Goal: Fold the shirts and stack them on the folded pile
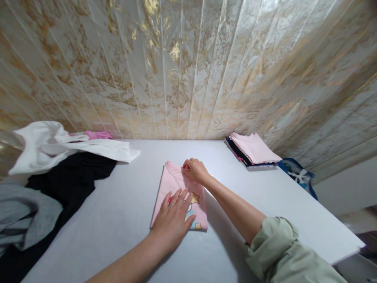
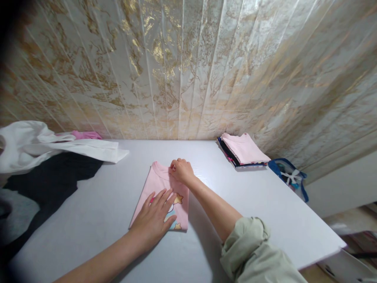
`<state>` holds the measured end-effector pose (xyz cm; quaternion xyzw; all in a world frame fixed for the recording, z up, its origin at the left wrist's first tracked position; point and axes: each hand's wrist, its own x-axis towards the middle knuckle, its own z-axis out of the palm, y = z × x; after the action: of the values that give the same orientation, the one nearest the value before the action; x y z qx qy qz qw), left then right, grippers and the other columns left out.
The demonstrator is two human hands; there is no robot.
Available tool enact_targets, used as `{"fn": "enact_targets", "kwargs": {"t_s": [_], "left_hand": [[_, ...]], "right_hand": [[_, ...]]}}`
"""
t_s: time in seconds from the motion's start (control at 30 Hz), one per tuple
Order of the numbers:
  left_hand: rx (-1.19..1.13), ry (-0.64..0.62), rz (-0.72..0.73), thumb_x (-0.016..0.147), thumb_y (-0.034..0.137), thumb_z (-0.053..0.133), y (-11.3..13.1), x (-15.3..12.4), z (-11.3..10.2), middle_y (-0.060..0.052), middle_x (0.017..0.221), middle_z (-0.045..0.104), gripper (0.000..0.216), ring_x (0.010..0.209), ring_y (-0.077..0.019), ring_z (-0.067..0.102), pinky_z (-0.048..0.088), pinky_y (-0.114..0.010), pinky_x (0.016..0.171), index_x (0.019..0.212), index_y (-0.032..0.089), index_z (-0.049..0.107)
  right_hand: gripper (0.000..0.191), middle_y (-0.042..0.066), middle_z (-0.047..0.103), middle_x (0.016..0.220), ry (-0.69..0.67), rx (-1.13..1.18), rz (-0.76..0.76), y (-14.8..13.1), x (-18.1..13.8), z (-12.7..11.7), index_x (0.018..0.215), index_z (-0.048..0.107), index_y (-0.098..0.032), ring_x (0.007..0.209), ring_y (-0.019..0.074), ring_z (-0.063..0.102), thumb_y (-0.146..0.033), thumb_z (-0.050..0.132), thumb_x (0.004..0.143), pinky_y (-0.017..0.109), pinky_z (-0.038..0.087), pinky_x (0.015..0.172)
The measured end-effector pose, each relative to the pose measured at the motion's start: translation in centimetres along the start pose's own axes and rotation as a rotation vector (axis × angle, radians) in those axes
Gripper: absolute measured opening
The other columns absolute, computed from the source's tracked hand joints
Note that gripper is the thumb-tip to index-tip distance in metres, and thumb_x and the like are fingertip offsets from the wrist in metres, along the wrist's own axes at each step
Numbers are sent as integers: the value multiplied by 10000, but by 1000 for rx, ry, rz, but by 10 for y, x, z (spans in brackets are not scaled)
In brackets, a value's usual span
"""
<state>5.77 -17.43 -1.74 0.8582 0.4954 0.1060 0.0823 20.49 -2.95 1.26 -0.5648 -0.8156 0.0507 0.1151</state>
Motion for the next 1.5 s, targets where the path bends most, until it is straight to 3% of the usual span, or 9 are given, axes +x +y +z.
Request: {"fn": "enact_targets", "kwargs": {"t_s": [0.27, 0.57, 0.73, 0.83, 0.93, 1.2, 1.33, 1.4, 1.5], "left_hand": [[7, -34, -20, 942, 477, 394, 0, 1, 1, -46, 1553, 331, 576, 1442, -260, 258, 152, -519, 1181, 1472, 252, 358], [99, 20, 4, 917, 406, 445, -2, 1, 4, -46, 1536, 360, 572, 1420, -267, 310, 204, -520, 1159, 1462, 248, 377], [133, 40, 13, 930, 438, 394, -5, 1, 11, -102, 1484, 437, 541, 1389, -291, 365, 214, -531, 1150, 1407, 195, 476], [136, 13, 10, 931, 462, 380, -5, 3, 10, -119, 1468, 455, 546, 1385, -299, 372, 211, -532, 1152, 1376, 176, 518], [126, -2, -2, 923, 448, 399, -4, 5, 6, -100, 1494, 419, 557, 1396, -292, 355, 211, -531, 1155, 1417, 199, 466], [62, -31, 71, 880, 537, 465, 0, -24, 10, -68, 1555, 299, 644, 1426, -315, 290, 222, -533, 1150, 1463, 279, 384], [-34, -147, 153, 906, 554, 424, -3, -36, -11, -13, 1531, 367, 519, 1402, -289, 347, 288, -512, 1123, 1396, 386, 462], [-90, -175, 136, 942, 516, 360, -9, -31, -28, -8, 1483, 453, 468, 1377, -257, 392, 296, -493, 1124, 1357, 363, 513], [-123, -84, 35, 954, 436, 324, -27, -8, -47, -64, 1393, 555, 457, 1304, -245, 474, 330, -457, 1105, 1273, 251, 594]], "right_hand": [[92, 23, 683, 898, -21, 3, 23, 1, 7, -1, 880, 655, -215, 798, 158, 584, -288, 599, 888, 250, 330, 658], [115, 67, 656, 975, 107, -74, 43, -5, 1, 9, 946, 619, -196, 931, 208, 562, -230, 510, 927, 319, 350, 811], [283, 75, 592, 1224, 212, -27, -151, -13, -19, 13, 1207, 573, -214, 1113, 205, 509, -209, 496, 935, 345, 338, 975], [370, 40, 529, 1370, 124, 69, -330, -15, -26, 19, 1326, 501, -258, 1236, 185, 460, -266, 489, 956, 356, 315, 1040], [400, 33, 470, 1450, 16, 99, -388, -10, -24, 24, 1362, 470, -269, 1327, 188, 398, -336, 481, 968, 403, 290, 1078], [478, 38, 404, 1505, 8, 40, -322, -13, -15, 28, 1443, 362, -260, 1358, 191, 370, -399, 423, 989, 428, 286, 1102], [453, 62, 441, 1474, 108, 94, -287, -7, -19, 22, 1409, 422, -252, 1319, 196, 418, -381, 450, 976, 400, 304, 1096], [436, 95, 478, 1434, 205, 168, -190, 9, -21, 14, 1387, 459, -218, 1301, 206, 434, -316, 463, 963, 386, 313, 1091], [411, 134, 585, 1284, 276, 317, 101, 44, -26, 1, 1308, 547, -154, 1170, 224, 534, -196, 485, 904, 366, 388, 1014]]}}
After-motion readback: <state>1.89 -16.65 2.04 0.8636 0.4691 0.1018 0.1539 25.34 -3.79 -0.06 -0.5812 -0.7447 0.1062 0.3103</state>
